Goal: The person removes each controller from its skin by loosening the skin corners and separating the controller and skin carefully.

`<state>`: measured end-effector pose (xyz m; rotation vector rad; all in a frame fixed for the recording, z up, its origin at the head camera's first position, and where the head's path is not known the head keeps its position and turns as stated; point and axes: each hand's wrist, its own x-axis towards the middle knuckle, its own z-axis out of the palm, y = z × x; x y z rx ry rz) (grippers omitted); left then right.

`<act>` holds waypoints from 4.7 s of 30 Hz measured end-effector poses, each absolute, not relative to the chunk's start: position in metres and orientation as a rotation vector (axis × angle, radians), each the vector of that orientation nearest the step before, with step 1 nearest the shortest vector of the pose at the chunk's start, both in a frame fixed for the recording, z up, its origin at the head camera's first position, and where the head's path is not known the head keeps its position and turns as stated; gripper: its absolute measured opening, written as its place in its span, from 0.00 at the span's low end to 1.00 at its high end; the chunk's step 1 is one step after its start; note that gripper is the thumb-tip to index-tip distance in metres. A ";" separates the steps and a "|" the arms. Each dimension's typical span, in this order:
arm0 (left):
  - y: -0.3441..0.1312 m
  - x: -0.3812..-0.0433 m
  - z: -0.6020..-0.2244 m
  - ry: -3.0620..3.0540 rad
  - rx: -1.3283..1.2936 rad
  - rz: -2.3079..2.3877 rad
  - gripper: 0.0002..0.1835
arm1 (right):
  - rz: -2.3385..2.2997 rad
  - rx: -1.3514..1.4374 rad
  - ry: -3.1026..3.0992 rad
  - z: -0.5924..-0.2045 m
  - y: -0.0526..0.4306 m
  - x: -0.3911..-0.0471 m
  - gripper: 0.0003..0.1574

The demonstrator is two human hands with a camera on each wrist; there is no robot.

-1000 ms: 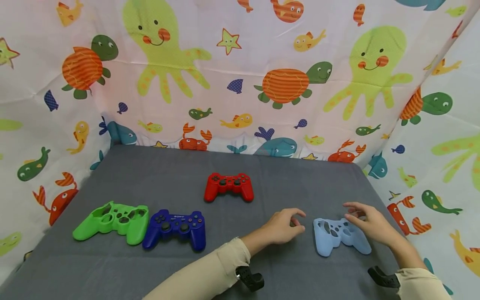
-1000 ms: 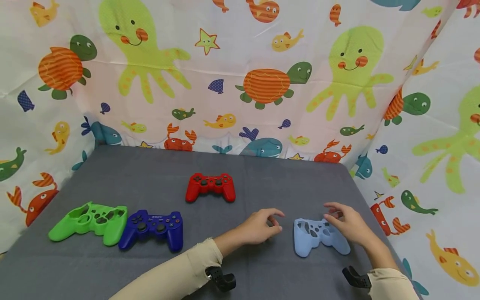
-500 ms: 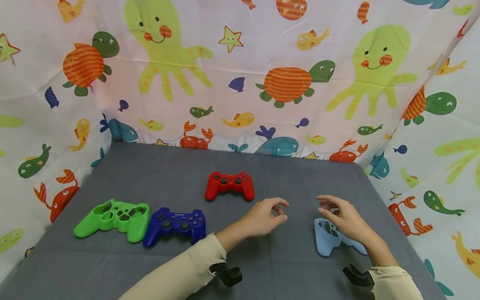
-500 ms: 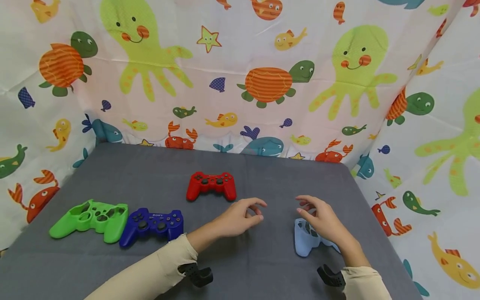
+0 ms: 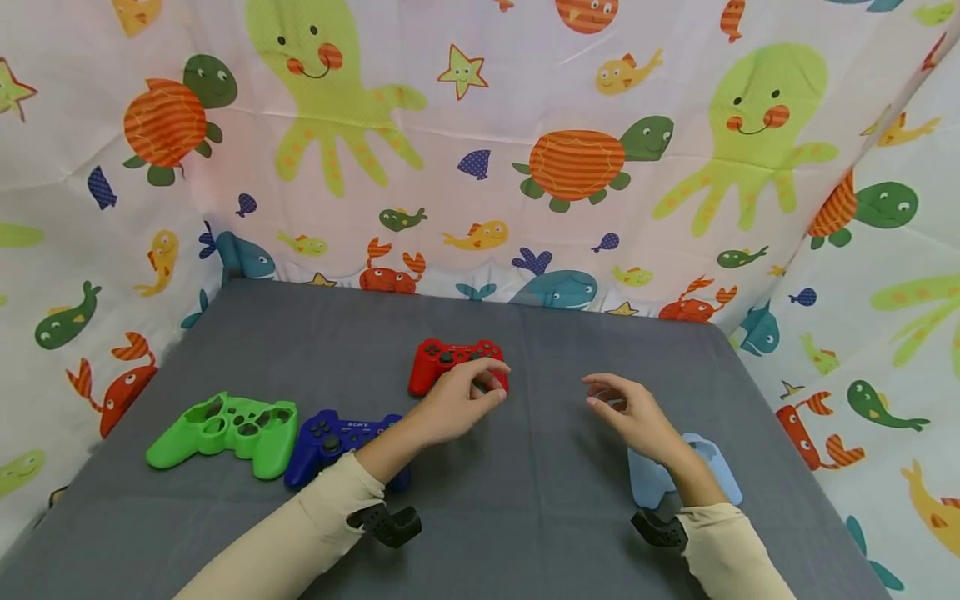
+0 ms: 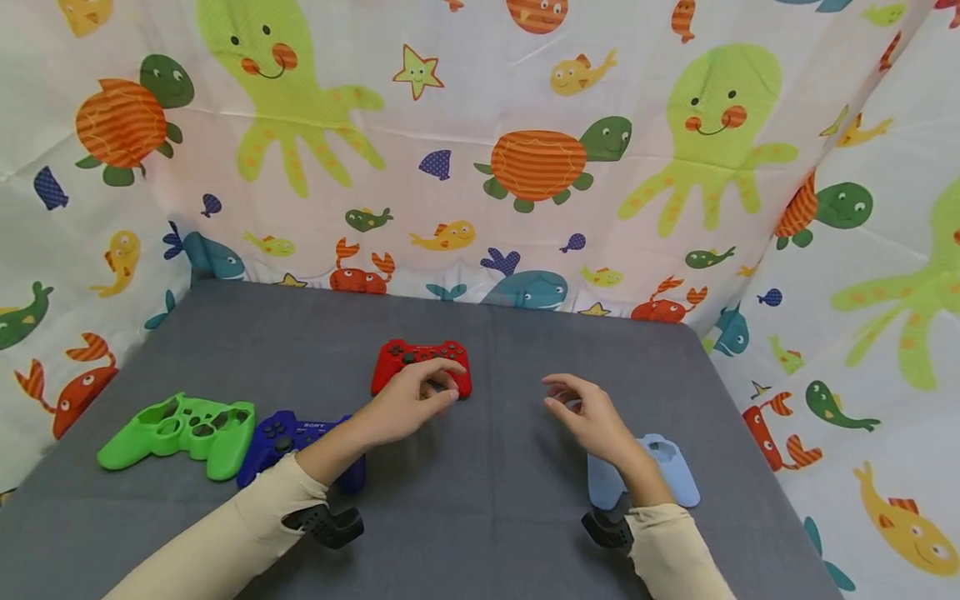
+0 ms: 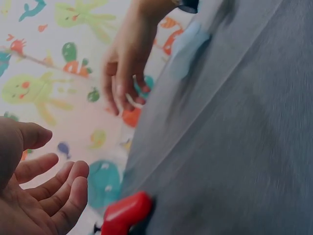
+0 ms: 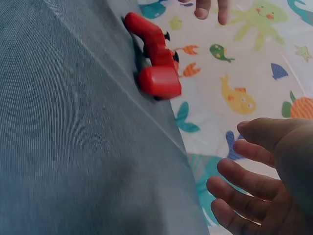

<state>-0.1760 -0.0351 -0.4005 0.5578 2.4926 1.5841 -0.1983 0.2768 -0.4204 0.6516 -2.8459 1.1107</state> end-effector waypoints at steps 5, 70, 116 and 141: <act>-0.067 -0.180 -0.393 2.550 0.518 1.613 0.18 | 1.184 0.682 -2.838 -0.422 0.260 -0.206 0.21; -0.145 -0.249 -0.443 2.382 0.230 1.424 0.38 | 1.530 0.807 -3.009 -0.446 0.160 -0.272 0.42; -0.112 -0.202 -0.401 2.303 0.429 1.527 0.37 | 1.534 0.997 -2.920 -0.399 0.212 -0.226 0.41; -0.067 -0.180 -0.412 2.282 0.525 1.564 0.35 | 1.690 0.937 -2.918 -0.401 0.264 -0.195 0.42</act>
